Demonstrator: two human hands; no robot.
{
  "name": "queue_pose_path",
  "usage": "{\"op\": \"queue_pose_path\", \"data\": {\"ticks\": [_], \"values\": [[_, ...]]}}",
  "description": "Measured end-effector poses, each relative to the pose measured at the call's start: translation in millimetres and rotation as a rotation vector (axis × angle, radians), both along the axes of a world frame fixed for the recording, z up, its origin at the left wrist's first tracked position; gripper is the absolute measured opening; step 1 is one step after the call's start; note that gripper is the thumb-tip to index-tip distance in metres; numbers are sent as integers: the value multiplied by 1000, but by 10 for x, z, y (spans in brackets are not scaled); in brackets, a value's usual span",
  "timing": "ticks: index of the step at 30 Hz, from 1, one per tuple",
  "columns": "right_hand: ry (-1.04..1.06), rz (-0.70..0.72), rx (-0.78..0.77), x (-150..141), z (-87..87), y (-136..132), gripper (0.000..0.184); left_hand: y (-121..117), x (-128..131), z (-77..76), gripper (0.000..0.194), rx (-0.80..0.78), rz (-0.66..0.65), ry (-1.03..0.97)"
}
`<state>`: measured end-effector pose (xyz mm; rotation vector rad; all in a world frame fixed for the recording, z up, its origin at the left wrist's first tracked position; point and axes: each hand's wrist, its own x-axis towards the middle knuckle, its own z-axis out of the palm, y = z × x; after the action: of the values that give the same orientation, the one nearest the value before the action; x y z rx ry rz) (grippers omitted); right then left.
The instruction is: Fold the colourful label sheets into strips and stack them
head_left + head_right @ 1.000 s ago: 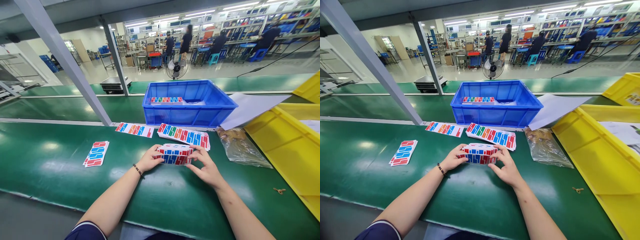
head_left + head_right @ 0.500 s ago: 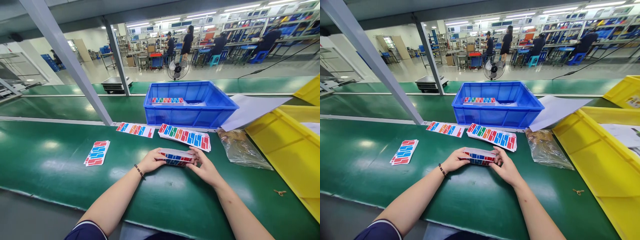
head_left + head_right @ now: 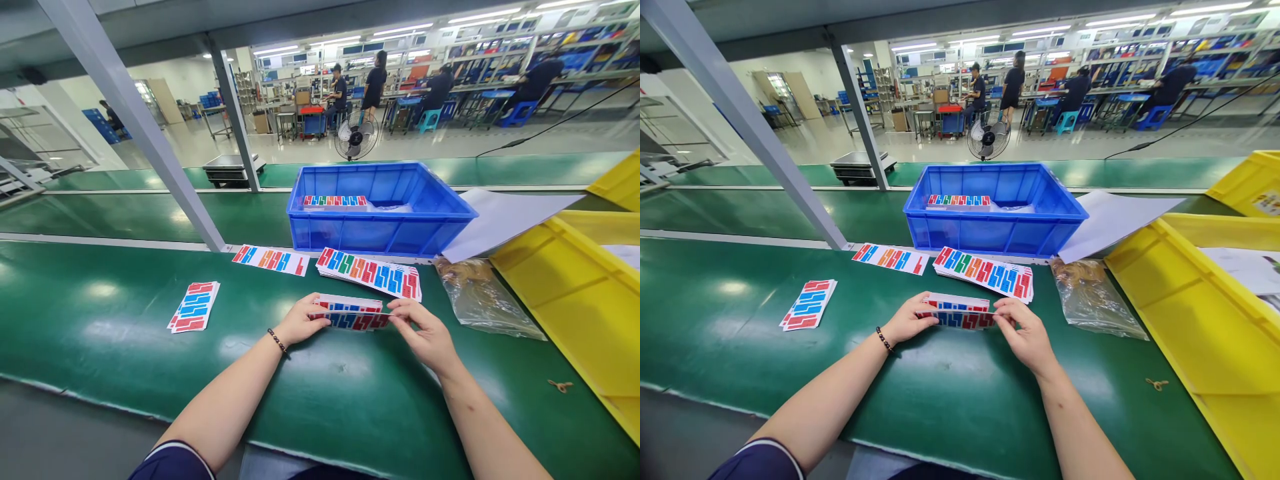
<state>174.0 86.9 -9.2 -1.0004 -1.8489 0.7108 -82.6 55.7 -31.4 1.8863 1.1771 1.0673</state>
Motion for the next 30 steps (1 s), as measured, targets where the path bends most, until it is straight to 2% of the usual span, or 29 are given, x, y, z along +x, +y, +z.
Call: {"op": "queue_pose_path", "data": {"ticks": [3, 5, 7, 9, 13, 15, 18, 22, 27, 29, 30], "values": [[296, -208, -51, 139, 16, 81, 11, 4, -10, -4, 16, 13, 19, 15], [571, -386, -21, 208, 14, 143, 17, 9, -19, -19, 15, 21, 25, 10], [716, -489, 0, 228, -5, 187, 22, 15, -25, -37, 13, 21, 11, -2], [642, -447, -66, 194, -42, 194, 22, 16, -25, -51, 12, 12, -27, -28], [253, -112, -251, 33, -121, 116, 18, 9, -11, -57, 10, 20, -60, -87], [150, 13, -288, -41, -139, 68, 18, 7, -5, -58, 9, 31, -33, -94], [91, 73, -283, -86, -123, 24, 18, 9, -2, -62, 10, 33, -38, -79], [181, -66, -161, -1, -42, 33, 15, 13, 2, -60, 13, 25, -32, -33], [653, -471, -8, 163, 7, 138, 15, 7, 12, -62, 13, 37, -11, -9], [701, -512, -20, 159, -17, 160, 18, 4, 14, -68, 13, 40, -19, -15], [645, -471, -65, 138, -33, 158, 19, 3, 15, -70, 12, 42, -24, -18]]}}
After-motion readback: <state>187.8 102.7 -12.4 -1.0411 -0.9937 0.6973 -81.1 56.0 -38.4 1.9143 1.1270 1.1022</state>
